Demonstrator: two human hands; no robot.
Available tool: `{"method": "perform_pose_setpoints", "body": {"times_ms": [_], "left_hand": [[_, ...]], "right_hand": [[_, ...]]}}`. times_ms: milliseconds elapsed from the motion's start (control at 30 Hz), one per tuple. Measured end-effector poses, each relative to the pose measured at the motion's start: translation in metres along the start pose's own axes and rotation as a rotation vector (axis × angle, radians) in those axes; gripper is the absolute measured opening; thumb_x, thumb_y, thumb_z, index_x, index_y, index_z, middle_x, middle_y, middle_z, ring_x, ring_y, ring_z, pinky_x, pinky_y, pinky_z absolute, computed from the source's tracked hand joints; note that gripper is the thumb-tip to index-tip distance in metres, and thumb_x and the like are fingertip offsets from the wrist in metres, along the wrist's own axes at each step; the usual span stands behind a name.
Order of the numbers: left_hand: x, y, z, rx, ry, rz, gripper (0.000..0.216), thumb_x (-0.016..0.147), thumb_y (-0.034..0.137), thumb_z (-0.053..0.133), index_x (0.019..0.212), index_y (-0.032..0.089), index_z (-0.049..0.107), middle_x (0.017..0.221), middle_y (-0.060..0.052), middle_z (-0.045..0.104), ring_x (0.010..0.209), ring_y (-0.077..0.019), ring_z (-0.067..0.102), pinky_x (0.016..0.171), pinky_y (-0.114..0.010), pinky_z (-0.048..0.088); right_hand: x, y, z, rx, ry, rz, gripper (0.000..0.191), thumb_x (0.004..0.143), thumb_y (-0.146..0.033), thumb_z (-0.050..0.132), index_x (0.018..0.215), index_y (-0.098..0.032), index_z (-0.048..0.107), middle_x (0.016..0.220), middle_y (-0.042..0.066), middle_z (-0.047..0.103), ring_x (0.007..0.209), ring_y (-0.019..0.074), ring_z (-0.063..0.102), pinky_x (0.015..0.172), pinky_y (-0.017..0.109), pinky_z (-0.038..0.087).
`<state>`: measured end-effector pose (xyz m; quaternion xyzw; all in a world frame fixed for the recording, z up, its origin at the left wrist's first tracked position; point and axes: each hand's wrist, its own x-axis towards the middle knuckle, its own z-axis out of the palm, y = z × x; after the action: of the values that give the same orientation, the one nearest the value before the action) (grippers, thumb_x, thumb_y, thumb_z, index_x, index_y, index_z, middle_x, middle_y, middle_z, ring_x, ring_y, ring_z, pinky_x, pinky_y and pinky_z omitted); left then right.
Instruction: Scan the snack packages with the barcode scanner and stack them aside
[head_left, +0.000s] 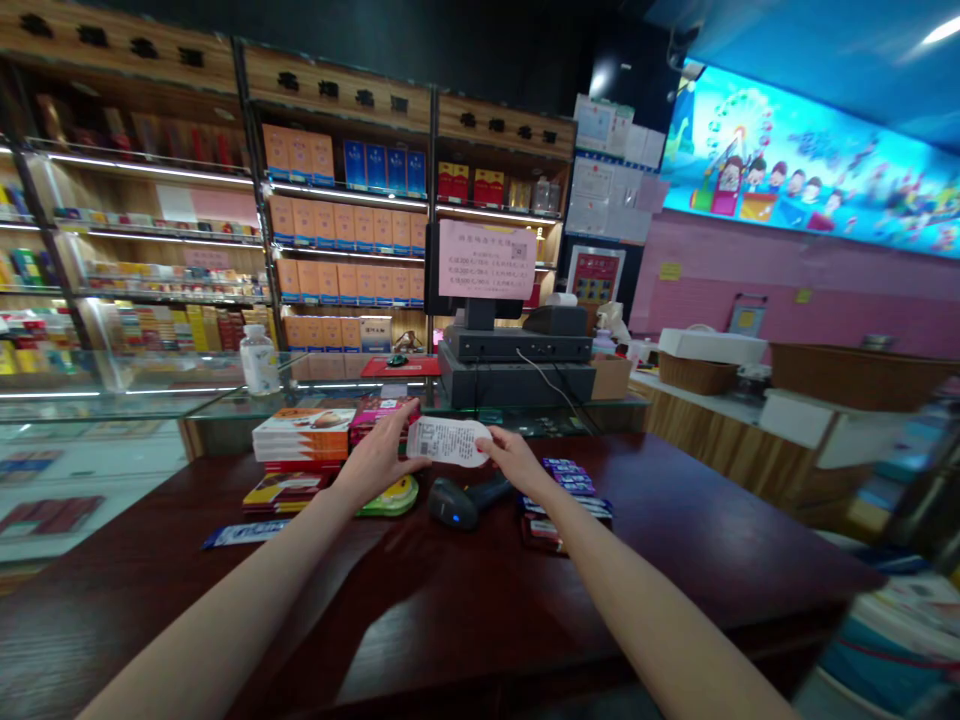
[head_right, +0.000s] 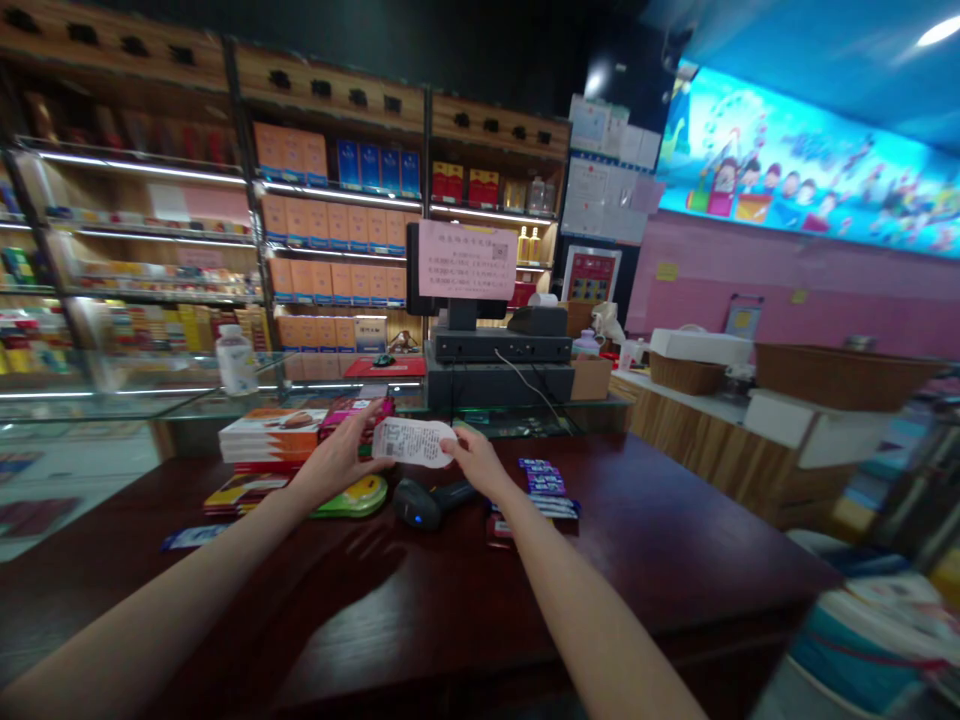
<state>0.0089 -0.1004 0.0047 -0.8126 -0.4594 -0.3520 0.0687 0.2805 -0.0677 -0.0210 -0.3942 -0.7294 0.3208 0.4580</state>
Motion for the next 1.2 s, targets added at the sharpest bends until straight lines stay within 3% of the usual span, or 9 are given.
{"method": "perform_pose_setpoints", "body": {"times_ms": [100,200,533,800,1033,1200], "left_hand": [[-0.005,-0.005,-0.009,0.082,0.048,0.149,0.1,0.075,0.044,0.077,0.154,0.026,0.019,0.152,-0.015,0.043,0.136,-0.0311,0.044,0.111,-0.048,0.038],[-0.012,-0.012,-0.015,0.125,0.021,0.192,0.103,0.074,0.039,0.078,0.155,0.027,0.016,0.152,-0.013,0.043,0.137,-0.0301,0.042,0.113,-0.049,0.036],[-0.037,-0.034,-0.033,0.257,-0.002,0.197,0.091,0.08,0.038,0.072,0.154,0.026,0.021,0.144,-0.012,0.051,0.132,-0.0275,0.046,0.111,-0.045,0.038],[-0.057,-0.05,-0.046,0.399,-0.027,0.211,0.075,0.081,0.034,0.068,0.148,0.021,0.037,0.14,-0.013,0.054,0.131,-0.0291,0.048,0.114,-0.048,0.034],[-0.077,-0.063,-0.059,0.455,0.005,0.163,0.066,0.08,0.038,0.069,0.14,0.023,0.047,0.132,-0.011,0.06,0.127,-0.0288,0.052,0.122,-0.054,0.019],[-0.089,-0.074,-0.063,0.434,0.01,0.111,0.064,0.079,0.043,0.069,0.137,0.025,0.051,0.131,-0.011,0.062,0.129,-0.0306,0.051,0.122,-0.058,0.016]], "right_hand": [[-0.001,-0.011,0.007,0.003,-0.03,0.024,0.039,0.085,-0.047,0.057,0.105,-0.016,0.068,0.083,0.003,0.07,0.069,0.0163,0.061,0.06,0.026,0.047],[-0.003,-0.02,0.014,0.002,-0.041,0.049,0.037,0.085,-0.047,0.057,0.102,-0.016,0.068,0.081,0.003,0.07,0.068,0.0164,0.06,0.058,0.025,0.045],[0.001,-0.027,0.044,0.058,-0.119,0.065,0.035,0.086,-0.047,0.058,0.101,-0.016,0.069,0.081,0.003,0.071,0.066,0.0158,0.06,0.054,0.023,0.04],[0.002,-0.034,0.062,0.135,-0.192,0.14,0.034,0.09,-0.04,0.058,0.117,-0.022,0.067,0.093,0.004,0.075,0.077,0.0165,0.067,0.059,0.024,0.046],[-0.001,-0.018,0.042,0.013,-0.198,0.14,0.038,0.087,-0.024,0.053,0.124,-0.02,0.063,0.108,0.008,0.075,0.096,0.0201,0.069,0.079,0.033,0.055],[-0.009,0.007,0.011,-0.252,-0.25,0.012,0.066,0.065,0.001,0.044,0.125,-0.02,0.064,0.115,0.008,0.074,0.112,0.0204,0.067,0.099,0.038,0.048]]}}
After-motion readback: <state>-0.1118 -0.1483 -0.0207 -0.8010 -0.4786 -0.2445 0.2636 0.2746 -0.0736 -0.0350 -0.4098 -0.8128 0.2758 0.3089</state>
